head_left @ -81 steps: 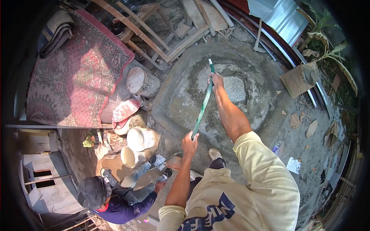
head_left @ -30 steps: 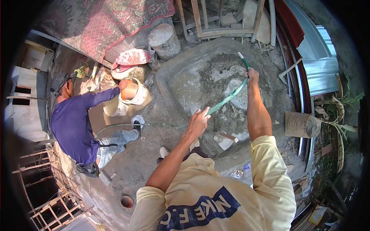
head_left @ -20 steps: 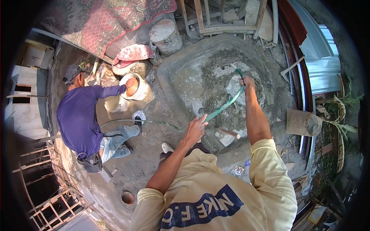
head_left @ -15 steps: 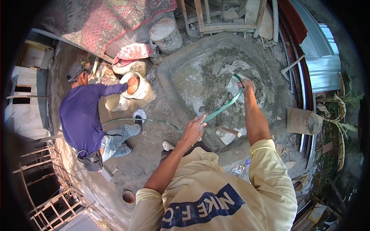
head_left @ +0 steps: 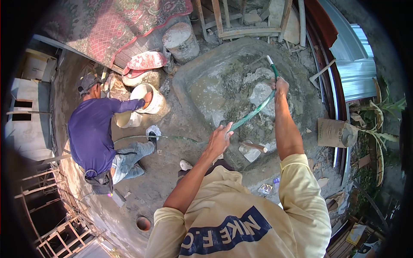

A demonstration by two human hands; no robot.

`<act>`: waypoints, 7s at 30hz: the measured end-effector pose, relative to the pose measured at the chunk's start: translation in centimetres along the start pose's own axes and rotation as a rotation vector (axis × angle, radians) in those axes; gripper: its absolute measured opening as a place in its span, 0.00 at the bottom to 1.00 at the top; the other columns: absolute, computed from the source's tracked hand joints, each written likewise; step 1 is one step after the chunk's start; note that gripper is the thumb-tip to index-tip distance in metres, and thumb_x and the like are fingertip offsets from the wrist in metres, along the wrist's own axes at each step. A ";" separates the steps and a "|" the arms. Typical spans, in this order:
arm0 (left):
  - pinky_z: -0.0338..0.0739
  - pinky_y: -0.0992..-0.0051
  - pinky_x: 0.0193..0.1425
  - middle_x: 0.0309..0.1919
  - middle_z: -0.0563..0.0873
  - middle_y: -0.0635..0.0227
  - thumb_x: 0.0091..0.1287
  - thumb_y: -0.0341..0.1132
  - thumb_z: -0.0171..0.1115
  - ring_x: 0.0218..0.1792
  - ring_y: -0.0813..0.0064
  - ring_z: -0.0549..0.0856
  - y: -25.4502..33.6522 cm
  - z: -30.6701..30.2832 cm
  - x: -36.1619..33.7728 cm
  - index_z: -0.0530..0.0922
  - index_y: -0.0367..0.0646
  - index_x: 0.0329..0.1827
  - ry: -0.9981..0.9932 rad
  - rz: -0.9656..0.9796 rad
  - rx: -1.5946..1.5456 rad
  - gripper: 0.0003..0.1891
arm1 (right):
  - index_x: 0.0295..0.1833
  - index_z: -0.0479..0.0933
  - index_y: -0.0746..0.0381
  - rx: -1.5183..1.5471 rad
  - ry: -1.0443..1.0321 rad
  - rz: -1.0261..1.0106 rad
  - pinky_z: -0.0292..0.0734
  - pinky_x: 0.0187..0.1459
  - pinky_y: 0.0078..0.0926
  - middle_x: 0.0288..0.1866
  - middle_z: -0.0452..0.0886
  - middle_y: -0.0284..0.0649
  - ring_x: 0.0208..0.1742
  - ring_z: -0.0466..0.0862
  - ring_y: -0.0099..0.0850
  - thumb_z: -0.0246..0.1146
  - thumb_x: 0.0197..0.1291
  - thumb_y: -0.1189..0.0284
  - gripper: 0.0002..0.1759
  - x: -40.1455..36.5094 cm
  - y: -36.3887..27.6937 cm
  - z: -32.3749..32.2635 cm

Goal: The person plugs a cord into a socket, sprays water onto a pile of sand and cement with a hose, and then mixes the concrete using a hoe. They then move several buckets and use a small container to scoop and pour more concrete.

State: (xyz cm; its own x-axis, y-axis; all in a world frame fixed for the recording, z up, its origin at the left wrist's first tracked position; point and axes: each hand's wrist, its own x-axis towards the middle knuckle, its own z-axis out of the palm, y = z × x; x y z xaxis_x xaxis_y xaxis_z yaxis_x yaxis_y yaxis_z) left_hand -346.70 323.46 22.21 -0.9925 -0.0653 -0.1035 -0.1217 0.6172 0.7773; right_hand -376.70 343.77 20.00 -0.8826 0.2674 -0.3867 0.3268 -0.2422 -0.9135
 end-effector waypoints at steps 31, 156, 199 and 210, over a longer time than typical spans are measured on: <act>0.73 0.55 0.57 0.55 0.74 0.34 0.69 0.39 0.54 0.54 0.39 0.76 3.4 1.7 5.7 0.71 0.46 0.65 -0.018 0.001 0.028 0.22 | 0.57 0.69 0.73 0.126 0.053 -0.229 0.65 0.17 0.20 0.34 0.81 0.44 0.16 0.69 0.22 0.49 0.65 0.75 0.18 4.7 -5.1 -3.7; 0.72 0.59 0.45 0.35 0.79 0.47 0.65 0.31 0.59 0.39 0.50 0.79 2.9 1.3 0.7 0.75 0.41 0.60 -0.131 0.054 -0.111 0.19 | 0.52 0.70 0.74 0.058 0.109 -0.074 0.70 0.17 0.23 0.34 0.79 0.46 0.18 0.72 0.26 0.50 0.67 0.75 0.14 -0.4 -0.2 -11.4; 0.73 0.61 0.51 0.43 0.79 0.51 0.68 0.35 0.55 0.45 0.49 0.78 -1.0 -2.3 -6.4 0.74 0.50 0.62 -0.333 0.004 0.043 0.19 | 0.38 0.64 0.76 -0.043 0.363 0.346 0.67 0.16 0.27 0.25 0.71 0.45 0.18 0.71 0.30 0.46 0.62 0.80 0.07 -10.8 13.2 -17.7; 0.71 0.64 0.42 0.30 0.74 0.52 0.65 0.28 0.57 0.31 0.54 0.75 -2.1 -3.1 -6.7 0.73 0.46 0.63 -0.296 0.091 0.009 0.21 | 0.39 0.63 0.76 0.045 0.270 0.391 0.66 0.16 0.27 0.25 0.72 0.47 0.17 0.71 0.29 0.47 0.64 0.80 0.07 -10.4 14.2 -16.5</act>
State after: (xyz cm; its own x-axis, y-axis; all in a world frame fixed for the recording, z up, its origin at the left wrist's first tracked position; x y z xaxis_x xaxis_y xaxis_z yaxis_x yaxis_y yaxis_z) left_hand -339.84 320.14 23.15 -0.9523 0.2210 -0.2105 -0.0305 0.6173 0.7862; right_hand -357.32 352.94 8.98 -0.5751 0.3793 -0.7248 0.5969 -0.4113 -0.6889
